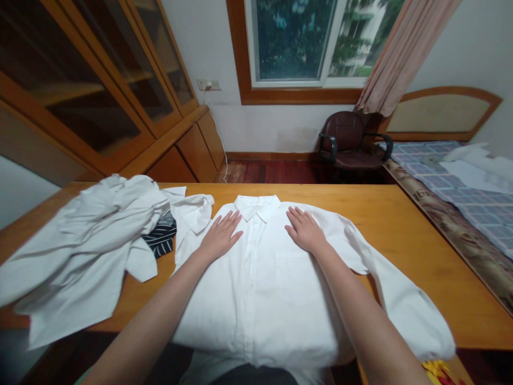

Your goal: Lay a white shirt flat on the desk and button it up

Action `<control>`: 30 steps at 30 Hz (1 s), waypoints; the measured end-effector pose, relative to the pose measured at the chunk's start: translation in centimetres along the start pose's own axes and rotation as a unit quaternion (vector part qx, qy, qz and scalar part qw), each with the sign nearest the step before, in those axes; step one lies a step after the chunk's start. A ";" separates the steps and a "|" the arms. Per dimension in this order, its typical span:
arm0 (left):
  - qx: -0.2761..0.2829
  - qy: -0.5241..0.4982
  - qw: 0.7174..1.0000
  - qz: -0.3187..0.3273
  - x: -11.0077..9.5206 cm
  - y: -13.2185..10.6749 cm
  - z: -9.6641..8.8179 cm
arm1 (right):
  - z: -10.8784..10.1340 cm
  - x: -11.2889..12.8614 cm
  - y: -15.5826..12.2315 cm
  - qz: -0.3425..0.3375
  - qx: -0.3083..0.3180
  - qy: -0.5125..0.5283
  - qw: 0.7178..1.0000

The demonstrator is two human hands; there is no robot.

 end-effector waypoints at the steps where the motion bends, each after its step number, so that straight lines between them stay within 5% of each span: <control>1: 0.000 0.001 1.000 -0.001 0.0 0.0 -0.1 | 0.0 0.0 0.0 -0.001 0.001 0.000 1.000; 24: 0.009 -0.061 0.998 -0.020 0.3 0.5 -0.2 | -0.1 -0.2 0.2 0.001 -0.010 0.017 1.000; 30: -0.076 -0.184 0.980 -0.001 -2.1 -0.1 -2.6 | -1.1 0.1 -0.1 0.010 -0.066 0.027 0.997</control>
Point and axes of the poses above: each hand's wrist, its own y-axis towards the middle knuckle, its own z-axis out of the palm, x = y × z, the point moved 5 cm from there along y, towards the middle knuckle, and after that the axes turned 2 degrees about -x, right-handed, at the moved point
